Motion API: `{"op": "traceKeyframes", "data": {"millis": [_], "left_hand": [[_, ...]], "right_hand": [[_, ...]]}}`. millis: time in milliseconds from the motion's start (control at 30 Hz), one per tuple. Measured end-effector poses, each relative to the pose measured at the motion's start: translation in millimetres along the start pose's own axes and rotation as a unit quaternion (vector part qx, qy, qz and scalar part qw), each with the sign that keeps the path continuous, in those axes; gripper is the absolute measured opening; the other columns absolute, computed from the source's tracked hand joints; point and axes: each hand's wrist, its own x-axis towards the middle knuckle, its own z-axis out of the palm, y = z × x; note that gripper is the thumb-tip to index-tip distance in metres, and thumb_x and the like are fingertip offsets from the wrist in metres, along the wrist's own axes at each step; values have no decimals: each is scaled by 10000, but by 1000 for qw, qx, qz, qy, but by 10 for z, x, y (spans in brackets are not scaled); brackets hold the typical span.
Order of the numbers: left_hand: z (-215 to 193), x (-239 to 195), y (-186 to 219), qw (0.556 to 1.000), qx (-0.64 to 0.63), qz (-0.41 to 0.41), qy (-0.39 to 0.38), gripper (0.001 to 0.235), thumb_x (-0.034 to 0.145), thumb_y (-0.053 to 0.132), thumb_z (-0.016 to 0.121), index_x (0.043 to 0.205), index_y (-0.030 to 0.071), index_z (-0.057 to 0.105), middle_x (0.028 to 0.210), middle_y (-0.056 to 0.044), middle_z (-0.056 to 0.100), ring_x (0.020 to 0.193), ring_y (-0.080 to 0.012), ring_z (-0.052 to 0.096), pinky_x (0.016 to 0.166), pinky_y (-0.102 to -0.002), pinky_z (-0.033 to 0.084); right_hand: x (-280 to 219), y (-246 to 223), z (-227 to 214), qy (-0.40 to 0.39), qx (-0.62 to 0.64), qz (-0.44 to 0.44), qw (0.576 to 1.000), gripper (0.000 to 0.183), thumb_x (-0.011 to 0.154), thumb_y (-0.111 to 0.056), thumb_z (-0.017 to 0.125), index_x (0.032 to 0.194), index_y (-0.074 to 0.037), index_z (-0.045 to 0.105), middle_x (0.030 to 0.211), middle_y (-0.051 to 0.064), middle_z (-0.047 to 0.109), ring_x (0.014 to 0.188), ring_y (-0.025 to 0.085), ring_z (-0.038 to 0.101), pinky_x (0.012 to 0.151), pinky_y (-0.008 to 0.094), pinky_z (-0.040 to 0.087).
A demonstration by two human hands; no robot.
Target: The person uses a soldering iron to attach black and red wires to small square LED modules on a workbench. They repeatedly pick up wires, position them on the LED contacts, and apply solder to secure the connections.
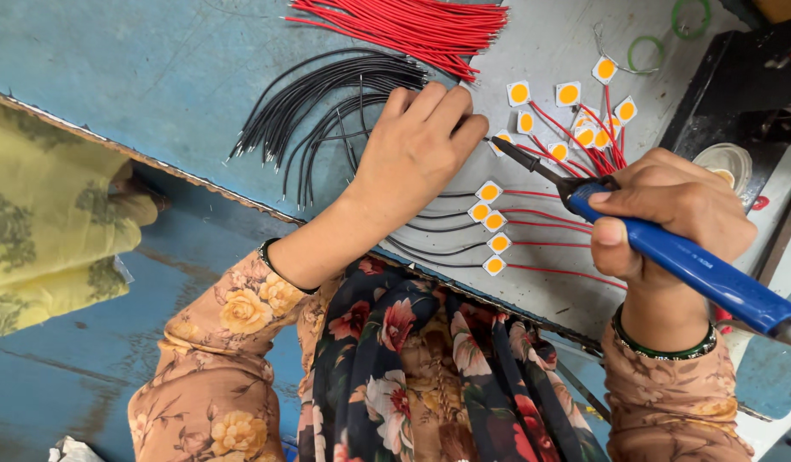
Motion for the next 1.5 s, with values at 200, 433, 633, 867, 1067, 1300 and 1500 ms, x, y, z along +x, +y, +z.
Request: {"op": "traceKeyframes", "data": {"millis": [200,433,633,867,1067,1300,1500], "left_hand": [[-6,-15,-6,1000,-11,-3,10,150,919,147,643,1064,116,661,1060,-9,551,1017,-191,556,851,-360,427],[-8,-12,-3,1000,-9,1,11,153,919,150,645,1067,114,660,1063,-14,549,1016,-193,553,849,-358,425],[-8,-18,-1,1000,0,7,13,153,924,151,644,1071,112,658,1070,-22,546,1012,-197,548,865,-363,425],[-4,-27,4,1000,5,13,12,143,935,154,644,1073,120,652,1068,-23,540,1014,-199,547,884,-364,427],[1,-33,10,1000,5,11,9,137,933,161,637,1066,126,643,1060,-23,534,1020,-200,543,885,-368,429],[23,-34,11,1000,5,10,13,128,922,177,634,1040,127,633,1053,-21,540,1015,-202,544,879,-378,430],[36,-40,21,1000,10,10,14,111,913,168,639,1014,122,628,1050,-24,543,1022,-203,545,878,-379,435]], "right_hand": [[9,-39,-4,-1,7,17,1000,374,1097,-325,712,989,7,578,756,112,657,662,253,665,653,307,555],[19,-33,-10,2,19,14,1000,377,1100,-322,715,983,9,578,754,107,654,655,244,659,652,301,552],[30,-32,3,-1,12,11,1000,368,1080,-316,712,977,14,587,733,109,649,642,255,659,637,307,550],[51,-63,2,-18,8,-5,1000,353,1096,-304,730,1018,11,591,774,109,662,668,258,663,653,303,552],[132,-108,19,-38,10,-17,999,269,1039,-211,737,951,8,607,760,103,643,625,256,641,614,326,535],[144,-130,73,-91,-40,-98,990,193,941,-124,756,870,14,641,652,96,579,573,273,587,540,356,473],[30,-9,11,-1,21,-34,999,287,1071,-242,748,1011,14,634,752,103,641,641,253,642,628,304,532]]}}
